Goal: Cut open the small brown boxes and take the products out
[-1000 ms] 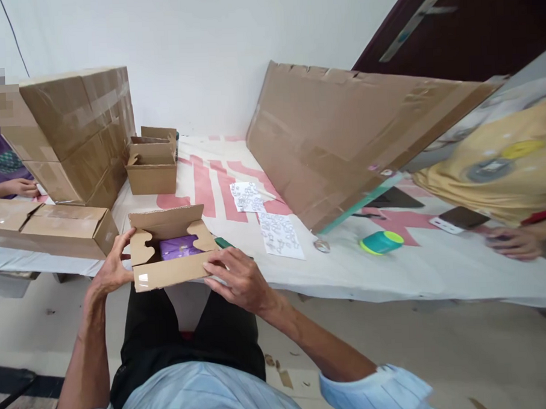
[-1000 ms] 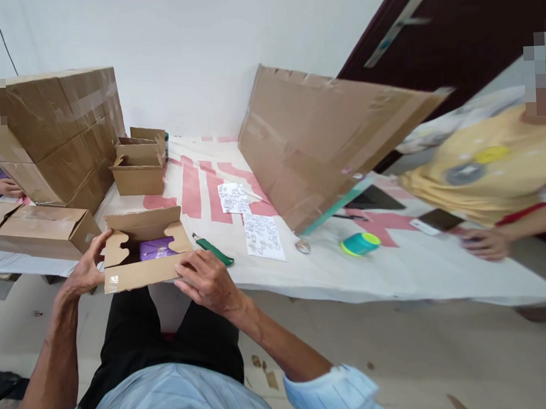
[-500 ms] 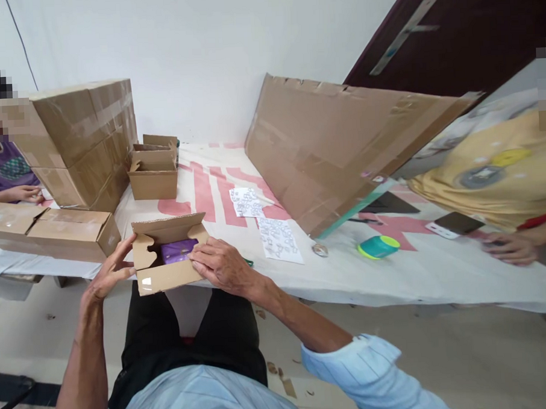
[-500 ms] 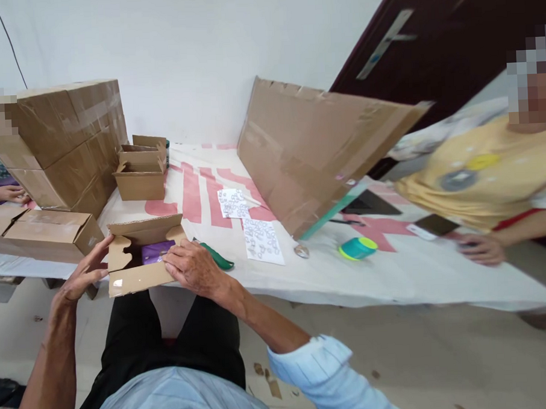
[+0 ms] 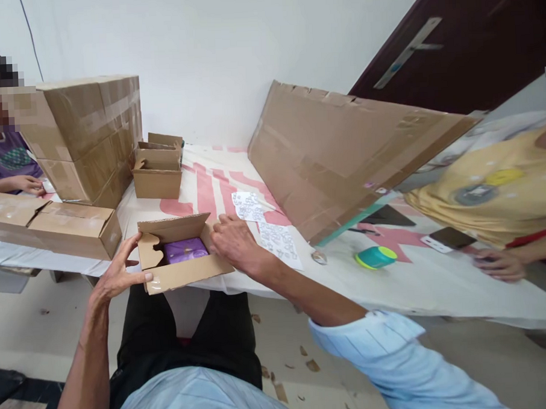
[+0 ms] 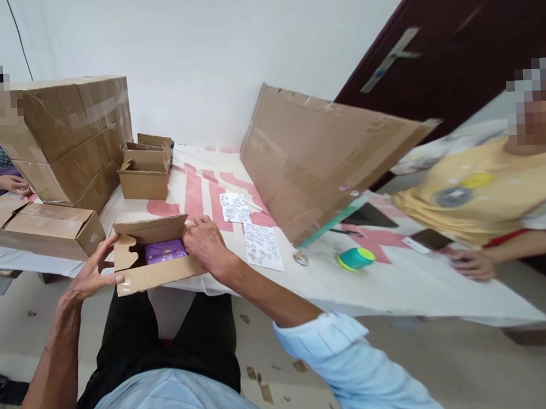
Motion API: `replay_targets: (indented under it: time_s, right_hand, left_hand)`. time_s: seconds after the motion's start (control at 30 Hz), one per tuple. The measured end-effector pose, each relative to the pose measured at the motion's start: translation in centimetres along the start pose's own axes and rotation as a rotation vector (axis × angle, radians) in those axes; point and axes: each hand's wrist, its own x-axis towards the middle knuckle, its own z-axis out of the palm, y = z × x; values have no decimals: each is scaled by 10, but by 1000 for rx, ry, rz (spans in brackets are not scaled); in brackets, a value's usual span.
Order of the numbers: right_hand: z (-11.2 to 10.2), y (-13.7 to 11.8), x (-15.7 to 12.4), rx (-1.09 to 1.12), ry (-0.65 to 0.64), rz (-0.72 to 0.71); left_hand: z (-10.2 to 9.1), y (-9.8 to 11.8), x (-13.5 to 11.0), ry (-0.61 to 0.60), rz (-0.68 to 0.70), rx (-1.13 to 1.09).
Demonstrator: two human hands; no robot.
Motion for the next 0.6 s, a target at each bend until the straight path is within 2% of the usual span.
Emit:
replay_targets:
  time_s: [0.1,0.2,0.27,0.43,0.6]
  right_hand:
    - [-6,-7,20,34,-159,-21]
    - [-13,-16,37,42,-358,20]
    - [-13,-20,47,48,-432,38]
    - [0,-19,61,196,-513,-11]
    - [5,-13,62,211,-537,-43]
  left_hand:
    - [0,-4,0,-5,4,-36]
    - [0,-7,0,-21,11,-65]
    - [-1,-8,0,-28,10,-64]
    - [-1,-10,0,-63,19,-50]
    - [3,-8,-1,-84,53,-1]
